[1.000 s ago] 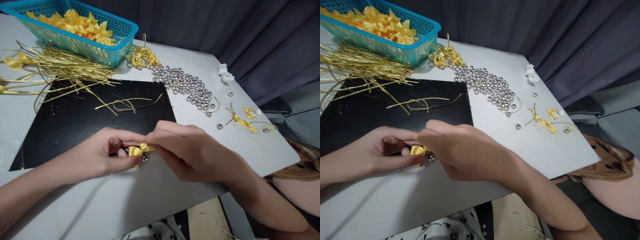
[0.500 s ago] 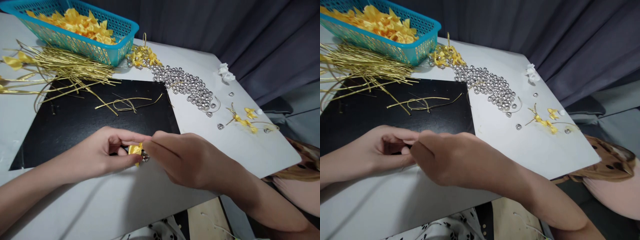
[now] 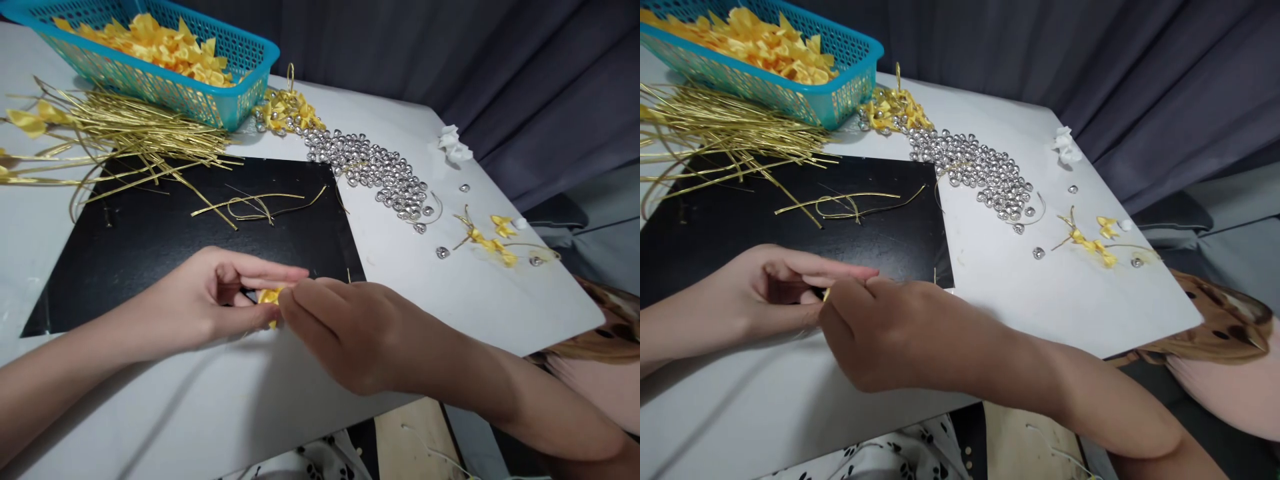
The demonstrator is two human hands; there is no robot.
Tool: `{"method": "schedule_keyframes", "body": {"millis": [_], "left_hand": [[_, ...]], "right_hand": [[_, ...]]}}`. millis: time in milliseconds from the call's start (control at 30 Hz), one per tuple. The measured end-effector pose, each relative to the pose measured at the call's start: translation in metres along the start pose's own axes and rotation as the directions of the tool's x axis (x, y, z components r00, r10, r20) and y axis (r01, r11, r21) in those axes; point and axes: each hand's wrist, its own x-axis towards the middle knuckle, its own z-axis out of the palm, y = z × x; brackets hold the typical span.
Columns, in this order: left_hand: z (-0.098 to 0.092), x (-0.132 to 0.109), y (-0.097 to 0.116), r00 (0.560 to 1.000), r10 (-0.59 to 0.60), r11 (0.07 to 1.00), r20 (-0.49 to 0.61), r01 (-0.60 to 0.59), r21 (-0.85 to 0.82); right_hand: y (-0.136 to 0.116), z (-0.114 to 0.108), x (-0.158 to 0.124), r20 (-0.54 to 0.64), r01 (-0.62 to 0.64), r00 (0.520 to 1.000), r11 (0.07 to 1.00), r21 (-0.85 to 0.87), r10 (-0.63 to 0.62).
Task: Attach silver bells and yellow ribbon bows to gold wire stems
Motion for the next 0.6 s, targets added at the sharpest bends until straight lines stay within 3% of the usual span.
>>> {"method": "schedule_keyframes", "body": {"millis": [100, 233, 367, 467, 600], "left_hand": [[0.002, 0.001, 0.003, 0.993, -0.057, 0.991, 0.102, 0.069, -0.118], [0.004, 0.003, 0.007, 0.999, -0.021, 0.999, -0.048, 0.020, -0.028], [0.005, 0.000, 0.007, 0.963, 0.087, 0.973, -0.254, -0.027, 0.231], [0.006, -0.003, 0.007, 0.966, 0.107, 0.935, -0.237, -0.017, 0.353], [0.007, -0.006, 0.006, 0.970, 0.109, 0.932, -0.216, -0.024, 0.363]], "right_hand": [[0.000, 0.004, 0.001, 0.007, -0.010, 1.000, 0.999, 0.038, 0.010], [0.005, 0.005, 0.002, 0.015, -0.093, 0.996, 0.995, 0.044, 0.093], [0.011, 0.004, 0.001, -0.003, -0.191, 0.982, 0.981, 0.024, 0.191], [0.012, 0.004, 0.000, -0.041, -0.215, 0.975, 0.976, 0.037, 0.217], [0.010, 0.004, 0.000, -0.118, -0.164, 0.979, 0.986, 0.031, 0.167]]}}
